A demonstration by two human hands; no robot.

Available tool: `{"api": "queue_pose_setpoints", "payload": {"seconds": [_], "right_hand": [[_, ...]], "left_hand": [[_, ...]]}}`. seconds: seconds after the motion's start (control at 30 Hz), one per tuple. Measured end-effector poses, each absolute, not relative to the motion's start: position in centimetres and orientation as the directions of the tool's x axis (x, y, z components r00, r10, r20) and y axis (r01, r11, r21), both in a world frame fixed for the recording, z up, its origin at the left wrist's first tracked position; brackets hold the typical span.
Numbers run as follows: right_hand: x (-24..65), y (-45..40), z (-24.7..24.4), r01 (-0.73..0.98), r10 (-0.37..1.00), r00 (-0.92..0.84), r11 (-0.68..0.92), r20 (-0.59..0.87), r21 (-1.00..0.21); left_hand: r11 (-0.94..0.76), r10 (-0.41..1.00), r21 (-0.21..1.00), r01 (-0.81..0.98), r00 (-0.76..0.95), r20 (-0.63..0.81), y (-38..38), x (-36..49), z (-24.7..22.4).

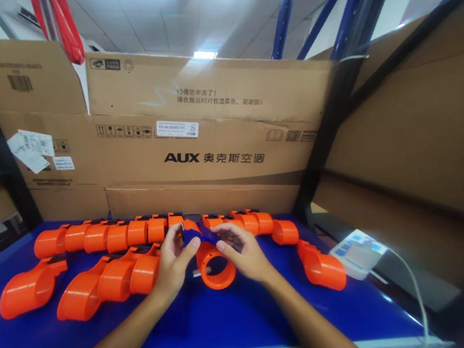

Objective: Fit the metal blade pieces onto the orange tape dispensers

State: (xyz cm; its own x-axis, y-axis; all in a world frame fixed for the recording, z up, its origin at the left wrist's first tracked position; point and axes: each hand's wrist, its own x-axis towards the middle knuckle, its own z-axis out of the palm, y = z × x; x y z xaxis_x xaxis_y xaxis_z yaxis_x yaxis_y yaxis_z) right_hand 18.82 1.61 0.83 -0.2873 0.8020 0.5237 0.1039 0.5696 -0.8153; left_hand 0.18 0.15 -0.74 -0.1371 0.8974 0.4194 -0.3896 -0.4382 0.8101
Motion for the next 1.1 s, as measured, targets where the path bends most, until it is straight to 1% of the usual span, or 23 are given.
{"api": "queue_pose_setpoints", "payload": {"seconds": [0.13, 0.23, 0.33, 0.4, 0.47, 0.6, 0.7, 0.9, 1.1], "right_hand": [[18.7, 1.4, 1.0, 0.082, 0.794, -0.339, 0.56, 0.505, -0.824], [18.6, 1.4, 1.0, 0.082, 0.794, -0.341, 0.558, 0.503, -0.826], [18.6, 1.4, 1.1, 0.092, 0.78, -0.331, 0.586, 0.531, -0.805], [18.7, 1.2, 1.3, 0.143, 0.768, -0.323, 0.617, 0.553, -0.774], [18.8, 1.1, 1.6, 0.228, 0.738, -0.305, 0.67, 0.601, -0.707], [19.1, 1.1, 1.6, 0.368, 0.603, -0.322, 0.79, 0.73, -0.49], [19.3, 1.5, 1.3, 0.446, 0.536, -0.341, 0.815, 0.772, -0.369], [19.6, 1.9, 0.7, 0.51, 0.49, -0.407, 0.822, 0.771, -0.254], [19.5, 2.1, 0.4, 0.534, 0.446, -0.443, 0.828, 0.777, -0.171]], "left_hand": [[-0.412, 0.906, 0.828, -0.381, -0.075, 0.416, -0.3, 0.4, -0.6], [-0.416, 0.905, 0.835, -0.361, -0.078, 0.417, -0.4, 0.5, -0.6], [-0.425, 0.9, 0.836, -0.347, -0.065, 0.43, -0.2, 0.5, -0.7], [-0.451, 0.885, 0.829, -0.331, -0.046, 0.463, -0.1, 0.3, -0.7], [-0.483, 0.866, 0.821, -0.305, -0.028, 0.499, 0.0, 0.1, -0.7], [-0.495, 0.86, 0.834, -0.243, 0.0, 0.51, 0.1, -0.3, -0.7], [-0.485, 0.867, 0.846, -0.222, 0.003, 0.498, 0.3, -0.3, -0.7], [-0.517, 0.856, 0.851, -0.089, -0.083, 0.511, 0.7, -0.3, -1.2], [-0.558, 0.828, 0.83, 0.001, -0.077, 0.556, 1.1, -0.7, -1.7]]}}
